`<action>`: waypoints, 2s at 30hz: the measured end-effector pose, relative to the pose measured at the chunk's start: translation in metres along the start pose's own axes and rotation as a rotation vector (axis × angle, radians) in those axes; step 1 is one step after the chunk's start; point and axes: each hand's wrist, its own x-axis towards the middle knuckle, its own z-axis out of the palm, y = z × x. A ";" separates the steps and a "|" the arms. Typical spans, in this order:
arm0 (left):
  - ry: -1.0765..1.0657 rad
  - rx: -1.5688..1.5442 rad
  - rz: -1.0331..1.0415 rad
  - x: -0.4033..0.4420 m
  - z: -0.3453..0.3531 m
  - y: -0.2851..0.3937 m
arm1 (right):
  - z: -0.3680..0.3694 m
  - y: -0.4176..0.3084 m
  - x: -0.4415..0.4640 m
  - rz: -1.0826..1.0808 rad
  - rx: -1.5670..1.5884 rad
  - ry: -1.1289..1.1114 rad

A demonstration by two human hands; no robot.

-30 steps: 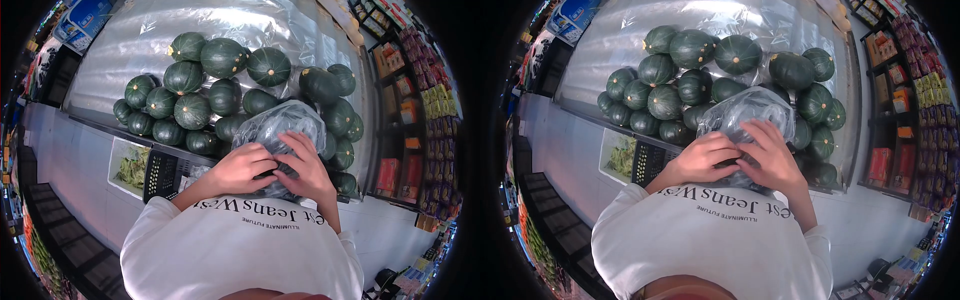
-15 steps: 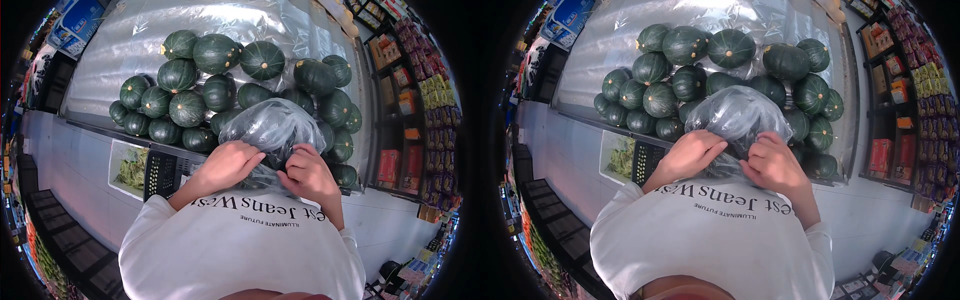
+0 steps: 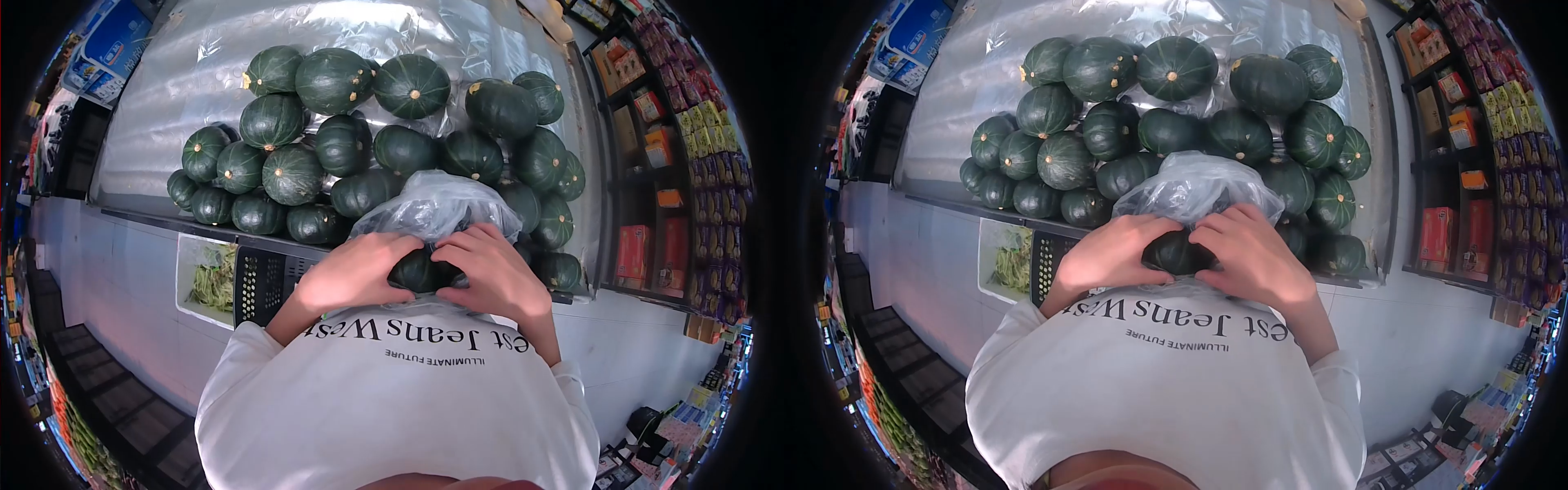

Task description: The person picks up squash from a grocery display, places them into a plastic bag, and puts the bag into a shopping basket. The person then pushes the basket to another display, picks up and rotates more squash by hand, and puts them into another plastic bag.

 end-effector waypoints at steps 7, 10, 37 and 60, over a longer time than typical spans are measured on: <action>-0.089 0.111 -0.142 0.003 0.003 0.012 | 0.009 -0.003 0.000 0.046 -0.030 0.009; -0.060 0.113 -0.118 0.001 0.007 0.008 | 0.012 -0.004 -0.002 0.040 -0.051 0.024; 0.219 0.180 0.192 -0.005 0.007 0.024 | 0.040 -0.001 -0.010 0.063 -0.027 0.457; 0.632 -1.157 0.113 0.114 0.013 0.014 | 0.021 0.056 0.066 -0.045 0.947 1.112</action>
